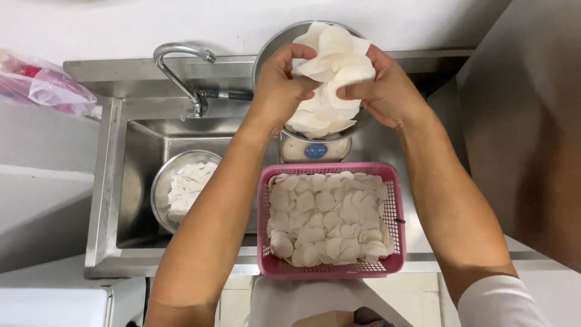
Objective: Separating thin white vegetable slices that are stuck together and placing them into a sorting basket.
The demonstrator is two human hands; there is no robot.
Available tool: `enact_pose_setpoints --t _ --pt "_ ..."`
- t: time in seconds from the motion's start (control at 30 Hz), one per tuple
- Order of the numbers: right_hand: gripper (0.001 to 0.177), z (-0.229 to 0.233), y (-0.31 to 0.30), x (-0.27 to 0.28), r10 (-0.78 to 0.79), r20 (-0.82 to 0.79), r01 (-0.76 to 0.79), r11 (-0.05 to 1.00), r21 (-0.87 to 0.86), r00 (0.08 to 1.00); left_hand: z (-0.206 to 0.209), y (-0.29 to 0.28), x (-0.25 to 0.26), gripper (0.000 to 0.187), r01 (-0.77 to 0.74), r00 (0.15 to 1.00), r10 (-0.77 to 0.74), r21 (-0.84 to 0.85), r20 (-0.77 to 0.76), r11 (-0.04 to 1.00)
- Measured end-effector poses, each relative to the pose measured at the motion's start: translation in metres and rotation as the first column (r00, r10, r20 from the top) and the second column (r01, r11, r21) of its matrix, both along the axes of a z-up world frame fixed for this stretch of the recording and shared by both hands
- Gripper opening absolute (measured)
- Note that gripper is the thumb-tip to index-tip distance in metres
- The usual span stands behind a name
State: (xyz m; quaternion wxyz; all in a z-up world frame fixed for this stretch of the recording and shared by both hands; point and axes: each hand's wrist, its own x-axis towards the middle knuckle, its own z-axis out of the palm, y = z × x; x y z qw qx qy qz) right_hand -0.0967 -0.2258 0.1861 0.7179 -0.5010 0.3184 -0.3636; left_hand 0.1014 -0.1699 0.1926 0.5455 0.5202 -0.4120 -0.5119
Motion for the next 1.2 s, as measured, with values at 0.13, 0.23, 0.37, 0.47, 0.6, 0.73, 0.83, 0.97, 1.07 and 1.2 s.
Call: enact_pose_setpoints --t 0.13,0.23,0.37,0.47,0.6,0.73,0.83,0.97,1.07,1.2 --pt "0.028 -0.002 -0.017 0.015 -0.185 -0.34 0.088 0.956 -0.281 0.922 0.02 -0.007 -0.001 0.042 -0.115 0.982 0.079 0.211 0.171 0.971" --pt "0.023 0.019 -0.01 0.02 -0.186 -0.42 0.066 0.957 -0.284 0.889 0.02 -0.011 0.001 0.026 -0.102 0.985 0.076 0.163 0.157 0.981" --pt "0.021 0.009 -0.027 0.022 -0.153 -0.249 0.083 0.959 -0.27 0.956 0.004 -0.024 0.009 0.03 -0.106 0.982 0.086 0.112 0.169 0.988" --pt "0.023 0.001 -0.04 0.026 -0.208 -0.297 0.088 0.925 -0.37 0.932 0.013 -0.025 0.009 0.024 -0.11 0.988 0.102 0.067 0.118 0.992" --pt "0.014 -0.004 -0.05 0.031 -0.237 -0.134 0.155 0.882 -0.446 0.962 0.031 -0.017 0.01 0.012 -0.161 0.938 0.121 0.1 0.325 0.982" --pt "0.009 0.009 -0.042 0.034 -0.242 -0.11 0.181 0.902 -0.392 0.964 0.019 -0.023 0.018 0.041 -0.184 0.891 0.143 0.053 0.432 0.982" --pt "0.012 -0.005 -0.055 0.031 -0.318 -0.121 0.224 0.846 -0.483 0.94 0.015 -0.024 0.025 0.038 -0.104 0.914 0.083 0.032 0.398 0.994" --pt "0.022 0.007 -0.049 0.031 -0.293 -0.074 0.223 0.847 -0.482 0.953 0.017 -0.026 0.03 0.012 -0.147 0.88 0.133 -0.004 0.456 0.989" --pt "0.029 0.011 -0.047 0.03 -0.321 -0.085 0.25 0.855 -0.455 0.943 0.017 -0.026 0.032 0.022 -0.196 0.883 0.183 -0.015 0.432 0.981" --pt "0.032 -0.007 -0.063 0.026 -0.395 -0.056 0.294 0.763 -0.575 0.917 0.019 -0.027 0.036 0.019 -0.185 0.841 0.191 -0.063 0.507 0.981"
